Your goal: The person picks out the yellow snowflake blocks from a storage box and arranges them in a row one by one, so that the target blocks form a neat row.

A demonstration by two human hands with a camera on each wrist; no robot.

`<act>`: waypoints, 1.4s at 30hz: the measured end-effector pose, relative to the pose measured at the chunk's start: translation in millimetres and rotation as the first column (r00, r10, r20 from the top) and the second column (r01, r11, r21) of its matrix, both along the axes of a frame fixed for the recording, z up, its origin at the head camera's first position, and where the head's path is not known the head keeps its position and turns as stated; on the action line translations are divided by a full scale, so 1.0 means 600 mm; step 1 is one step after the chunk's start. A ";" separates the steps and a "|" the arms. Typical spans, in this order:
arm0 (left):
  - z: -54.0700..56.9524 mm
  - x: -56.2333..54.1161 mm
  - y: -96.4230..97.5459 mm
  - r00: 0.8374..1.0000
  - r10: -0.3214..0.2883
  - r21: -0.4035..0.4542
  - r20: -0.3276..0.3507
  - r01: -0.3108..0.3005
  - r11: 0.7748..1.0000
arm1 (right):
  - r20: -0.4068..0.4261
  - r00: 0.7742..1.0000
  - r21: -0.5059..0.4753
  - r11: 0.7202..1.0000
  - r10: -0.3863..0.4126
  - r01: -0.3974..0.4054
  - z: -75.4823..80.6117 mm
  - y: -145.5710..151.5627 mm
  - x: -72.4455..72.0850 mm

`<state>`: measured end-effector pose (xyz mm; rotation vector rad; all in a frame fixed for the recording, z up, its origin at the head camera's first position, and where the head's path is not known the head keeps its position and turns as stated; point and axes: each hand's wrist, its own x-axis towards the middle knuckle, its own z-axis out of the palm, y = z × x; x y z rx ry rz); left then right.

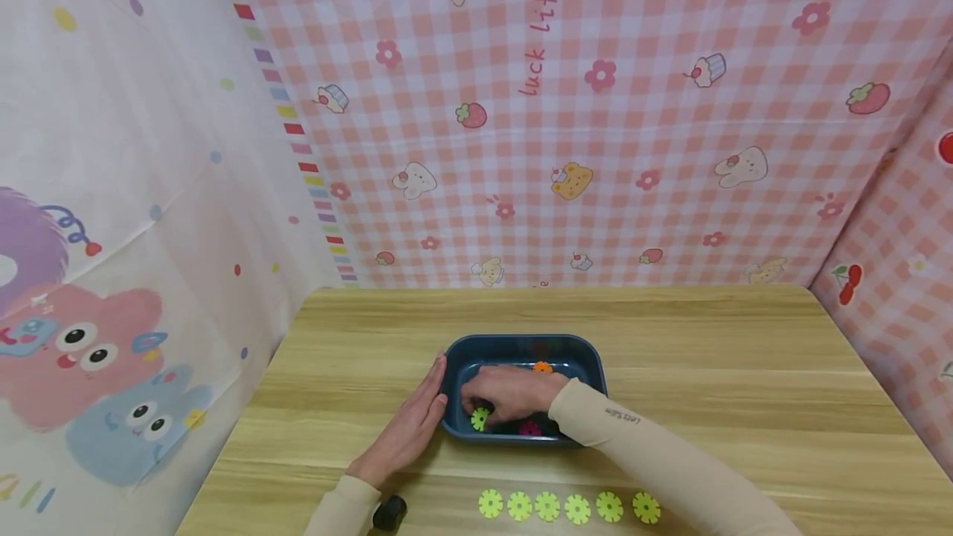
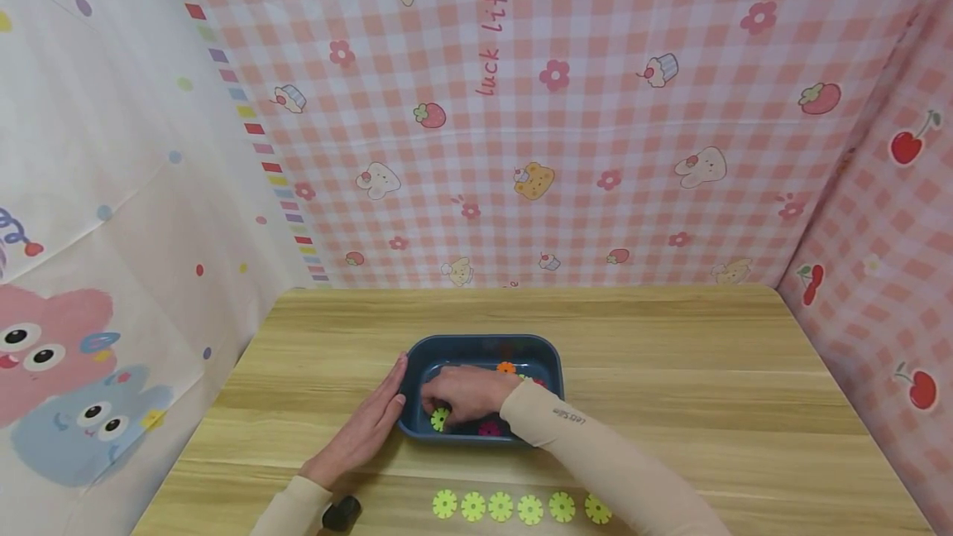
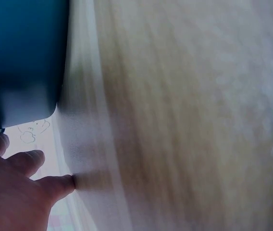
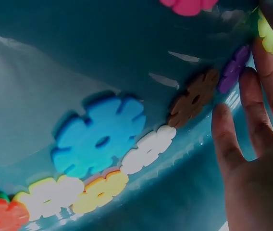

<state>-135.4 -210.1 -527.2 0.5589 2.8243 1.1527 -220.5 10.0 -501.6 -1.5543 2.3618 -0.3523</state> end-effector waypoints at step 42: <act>-0.004 0.004 0.005 0.995 0.007 0.008 -0.096 -0.006 1.000 | 0.198 0.968 -0.268 0.941 -0.156 0.207 0.114 0.174 0.045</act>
